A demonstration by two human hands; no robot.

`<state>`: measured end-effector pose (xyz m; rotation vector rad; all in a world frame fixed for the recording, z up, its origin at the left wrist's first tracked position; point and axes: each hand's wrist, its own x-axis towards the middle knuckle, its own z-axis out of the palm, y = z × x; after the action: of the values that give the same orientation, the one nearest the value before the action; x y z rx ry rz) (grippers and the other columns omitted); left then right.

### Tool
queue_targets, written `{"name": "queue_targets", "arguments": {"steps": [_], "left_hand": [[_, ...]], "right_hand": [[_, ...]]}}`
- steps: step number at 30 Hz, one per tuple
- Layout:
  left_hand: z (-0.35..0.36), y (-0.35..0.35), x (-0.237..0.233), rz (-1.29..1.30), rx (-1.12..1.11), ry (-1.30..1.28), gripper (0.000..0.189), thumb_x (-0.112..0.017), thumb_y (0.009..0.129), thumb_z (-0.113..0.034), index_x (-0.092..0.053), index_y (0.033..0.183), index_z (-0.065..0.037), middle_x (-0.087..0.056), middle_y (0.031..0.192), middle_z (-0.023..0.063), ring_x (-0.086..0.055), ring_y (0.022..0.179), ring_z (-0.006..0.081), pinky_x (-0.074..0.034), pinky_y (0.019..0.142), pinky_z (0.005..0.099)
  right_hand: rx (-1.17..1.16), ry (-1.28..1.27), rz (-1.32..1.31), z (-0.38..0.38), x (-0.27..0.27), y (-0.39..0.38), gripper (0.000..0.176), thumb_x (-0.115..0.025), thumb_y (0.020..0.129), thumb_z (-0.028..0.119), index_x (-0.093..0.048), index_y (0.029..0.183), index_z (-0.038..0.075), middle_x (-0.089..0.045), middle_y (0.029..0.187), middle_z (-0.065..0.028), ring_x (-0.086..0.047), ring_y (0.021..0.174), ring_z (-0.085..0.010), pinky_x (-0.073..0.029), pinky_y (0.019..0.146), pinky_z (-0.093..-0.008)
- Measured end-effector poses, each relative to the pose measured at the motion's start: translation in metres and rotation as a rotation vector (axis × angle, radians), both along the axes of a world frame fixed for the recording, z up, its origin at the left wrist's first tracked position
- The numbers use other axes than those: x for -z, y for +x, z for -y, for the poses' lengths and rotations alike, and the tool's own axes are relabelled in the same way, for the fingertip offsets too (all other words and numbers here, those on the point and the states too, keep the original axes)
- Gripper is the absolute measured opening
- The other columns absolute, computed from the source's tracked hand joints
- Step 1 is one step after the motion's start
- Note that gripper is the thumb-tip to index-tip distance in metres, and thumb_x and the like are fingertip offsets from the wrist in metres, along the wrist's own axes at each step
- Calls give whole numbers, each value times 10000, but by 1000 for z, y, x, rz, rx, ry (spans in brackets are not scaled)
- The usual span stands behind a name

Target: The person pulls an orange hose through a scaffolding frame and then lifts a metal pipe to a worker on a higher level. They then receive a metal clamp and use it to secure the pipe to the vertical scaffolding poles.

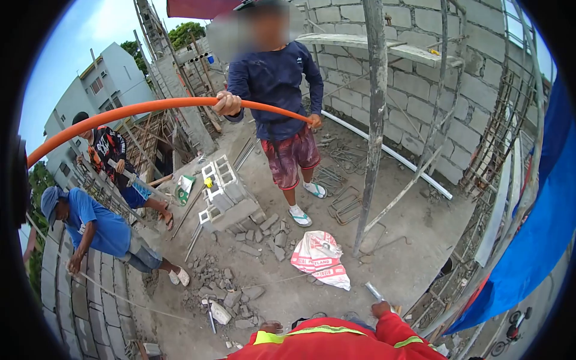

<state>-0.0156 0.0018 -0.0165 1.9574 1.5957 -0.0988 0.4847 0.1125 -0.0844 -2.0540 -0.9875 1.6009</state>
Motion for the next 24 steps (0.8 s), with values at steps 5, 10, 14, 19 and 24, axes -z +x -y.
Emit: {"name": "queue_targets", "arguments": {"steps": [5,10,14,19,24], "left_hand": [[14,-3,31,1005,-970,-523,263,-610,713,-287,-608,843,-58,-599,889,77,-586,786,209,-471,706,282],[6,10,-38,672,-643,-224,179,-643,646,-109,-598,816,-75,-581,815,62,-551,730,165,-448,667,288],[6,16,-28,142,-297,139,153,-591,663,-107,-594,809,-58,-585,795,50,-564,720,156,-464,644,290],[47,29,-35,479,-689,71,160,-561,707,-119,-593,828,-21,-596,764,65,-570,679,150,-477,599,276],[107,19,9,603,-615,172,203,-705,568,-145,-615,727,-57,-605,800,108,-586,774,245,-471,683,318]], "right_hand": [[-377,80,134,7,-14,0,205,-447,677,306,-539,716,126,-512,646,-95,-528,604,-247,-395,479,-372],[-1534,511,748,-9,-38,1,179,-474,634,328,-553,640,168,-551,664,-52,-546,646,-231,-402,503,-379],[-1659,579,828,-19,-16,1,215,-471,673,350,-582,652,167,-575,674,-44,-569,653,-231,-410,508,-381],[-1805,682,845,-38,-11,-11,266,-468,721,378,-618,667,166,-604,686,-34,-598,661,-231,-419,514,-382],[-1442,723,808,-65,31,-25,209,-533,731,311,-604,699,118,-603,662,-47,-589,564,-212,-426,463,-369]]}}
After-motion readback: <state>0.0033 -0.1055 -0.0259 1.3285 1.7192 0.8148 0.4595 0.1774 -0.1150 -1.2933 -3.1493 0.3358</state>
